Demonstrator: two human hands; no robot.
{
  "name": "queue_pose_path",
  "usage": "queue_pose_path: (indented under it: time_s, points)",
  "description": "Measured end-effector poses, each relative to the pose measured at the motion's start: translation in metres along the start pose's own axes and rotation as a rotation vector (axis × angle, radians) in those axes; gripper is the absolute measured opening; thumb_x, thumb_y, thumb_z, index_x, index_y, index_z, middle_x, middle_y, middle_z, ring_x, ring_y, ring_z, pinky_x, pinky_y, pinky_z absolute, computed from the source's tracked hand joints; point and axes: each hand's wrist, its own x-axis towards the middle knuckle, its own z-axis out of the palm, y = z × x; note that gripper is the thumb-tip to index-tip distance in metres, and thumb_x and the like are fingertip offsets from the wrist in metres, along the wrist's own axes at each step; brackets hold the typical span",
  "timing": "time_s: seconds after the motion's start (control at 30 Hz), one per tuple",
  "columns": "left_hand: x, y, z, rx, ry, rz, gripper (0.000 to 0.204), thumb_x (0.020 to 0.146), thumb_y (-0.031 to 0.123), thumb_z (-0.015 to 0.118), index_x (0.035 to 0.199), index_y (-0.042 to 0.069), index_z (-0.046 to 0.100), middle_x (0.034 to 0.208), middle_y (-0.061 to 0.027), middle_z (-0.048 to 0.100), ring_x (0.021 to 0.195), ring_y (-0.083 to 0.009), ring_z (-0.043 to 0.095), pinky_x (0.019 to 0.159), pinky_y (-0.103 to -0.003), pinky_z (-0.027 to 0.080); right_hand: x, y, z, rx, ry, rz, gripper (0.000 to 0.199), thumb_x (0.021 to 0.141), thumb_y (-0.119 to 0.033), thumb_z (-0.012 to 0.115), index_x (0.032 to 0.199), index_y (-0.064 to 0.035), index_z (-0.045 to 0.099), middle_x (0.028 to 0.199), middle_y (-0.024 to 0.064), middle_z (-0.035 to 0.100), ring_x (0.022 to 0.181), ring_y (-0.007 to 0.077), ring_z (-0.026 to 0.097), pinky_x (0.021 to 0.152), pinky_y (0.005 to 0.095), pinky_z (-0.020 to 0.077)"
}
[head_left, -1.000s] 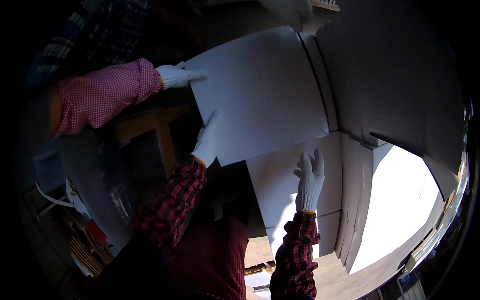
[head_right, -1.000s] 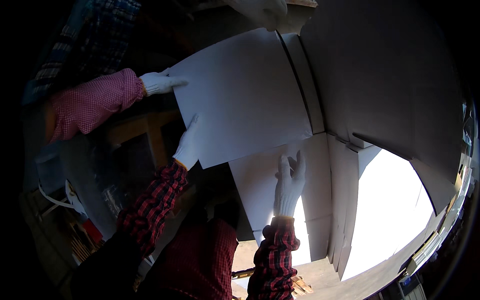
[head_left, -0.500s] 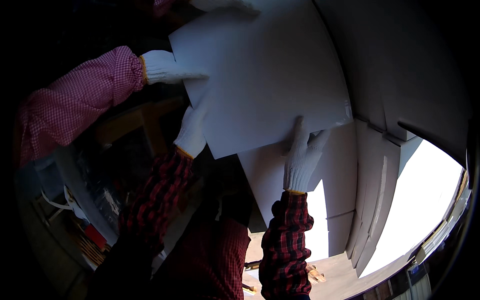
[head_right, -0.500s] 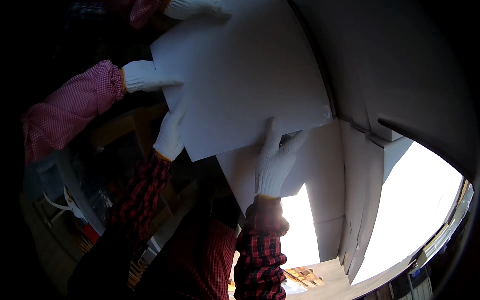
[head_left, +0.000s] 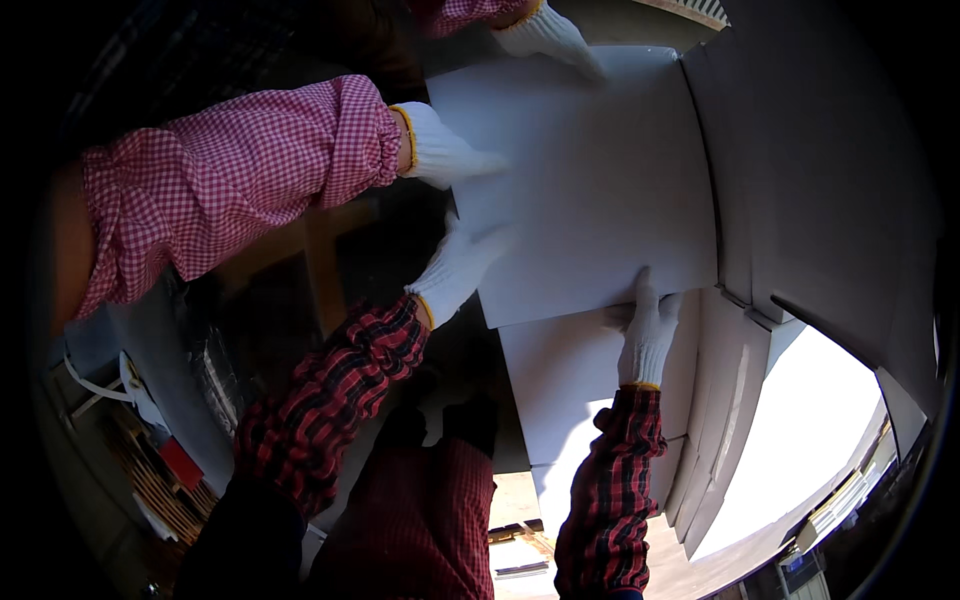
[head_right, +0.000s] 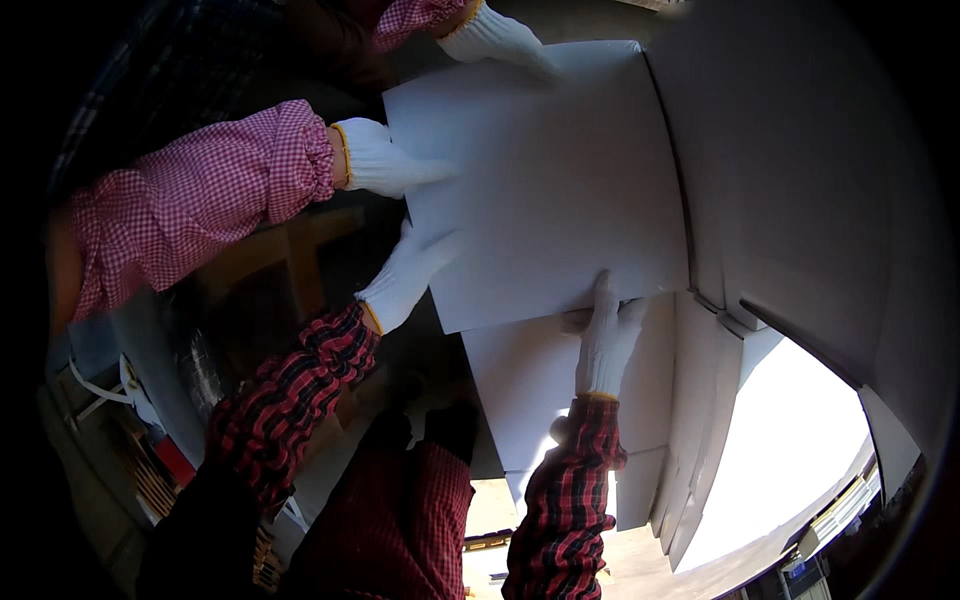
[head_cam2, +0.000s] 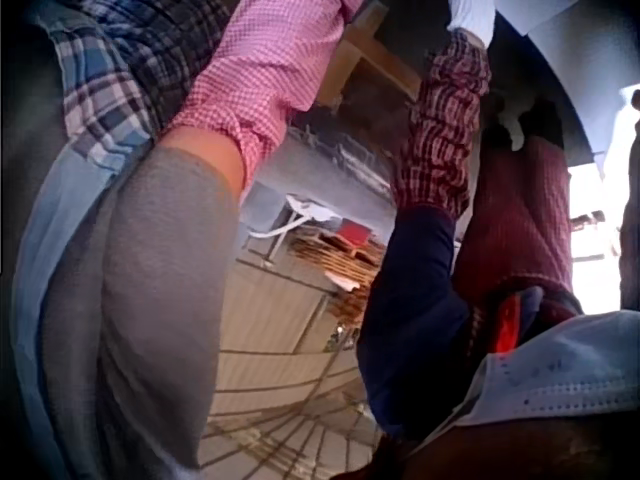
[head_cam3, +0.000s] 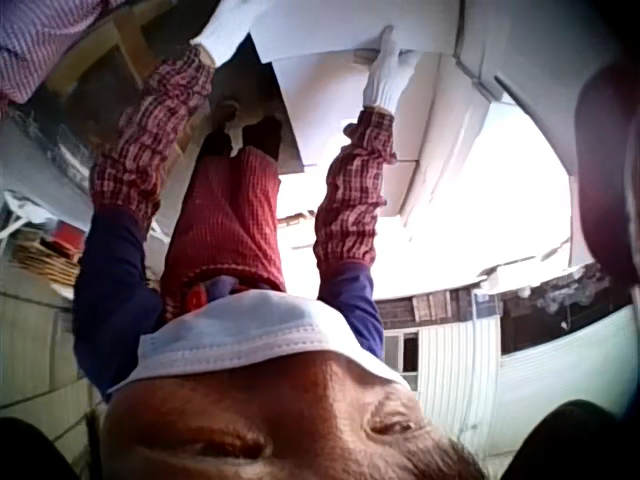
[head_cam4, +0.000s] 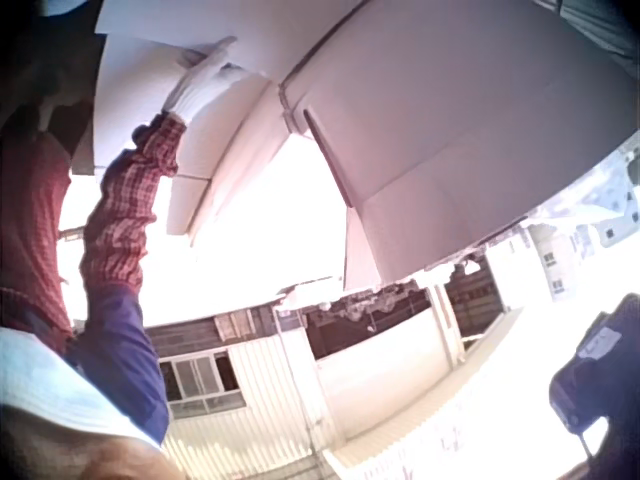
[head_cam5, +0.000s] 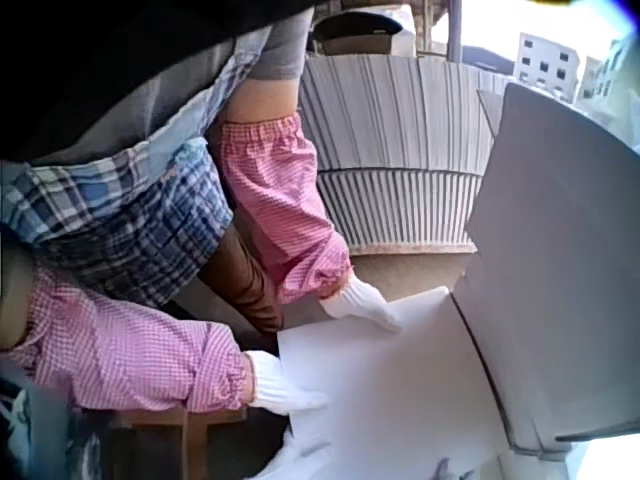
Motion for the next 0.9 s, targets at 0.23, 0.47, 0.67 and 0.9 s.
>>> queue_pose_path:
  time_s: [0.23, 0.47, 0.67, 0.9]
  points:
    - [-0.027, 0.035, -0.009, 0.812, -0.125, -0.266, 0.105, 0.092, 0.073, 0.044, 0.155, -0.006, 0.018, 0.138, -0.0332, 0.055, 0.128, -0.0463, 0.054, 0.106, -0.045, 0.044, 0.015, -0.002, -0.027, -0.257, -0.081, 0.036, 0.064, 0.094, -0.043, 0.06, 0.14, -0.0022, 0.042, 0.082, 0.0142, 0.065, 0.054, 0.0208, 0.063, 0.054, 0.0342, 0.0555]
    - [-0.233, -0.005, 0.0, 0.804, -0.394, -0.223, 0.077, 0.096, 0.06, 0.051, 0.149, 0.005, 0.045, 0.152, -0.0183, 0.048, 0.141, -0.0357, 0.045, 0.116, -0.041, 0.035, -0.108, -0.072, -0.142, -0.099, -0.409, 0.006, 0.063, 0.098, -0.033, 0.064, 0.15, -0.0027, 0.045, 0.104, 0.0131, 0.07, 0.085, 0.0206, 0.071, 0.072, 0.0329, 0.0592]
    - [-0.336, -0.001, -0.016, 0.987, -0.651, -0.211, 0.077, 0.096, 0.063, 0.048, 0.149, 0.008, 0.047, 0.151, -0.0166, 0.05, 0.14, -0.0356, 0.046, 0.117, -0.043, 0.034, -0.201, -0.022, -0.219, 0.057, -0.2, 0.248, 0.056, 0.097, -0.024, 0.063, 0.145, -0.0008, 0.047, 0.086, 0.009, 0.064, 0.065, 0.0185, 0.064, 0.052, 0.0306, 0.0525]
    - [-0.37, 0.034, -0.045, 0.705, -0.306, 0.055, 0.063, 0.099, 0.049, 0.057, 0.145, 0.006, 0.051, 0.134, -0.0158, 0.065, 0.127, -0.031, 0.059, 0.107, -0.038, 0.045, -0.238, -0.088, -0.218, 0.089, -0.177, -0.135, 0.057, 0.1, -0.026, 0.062, 0.149, -0.0041, 0.044, 0.099, 0.0116, 0.069, 0.079, 0.0217, 0.069, 0.066, 0.0352, 0.0587]
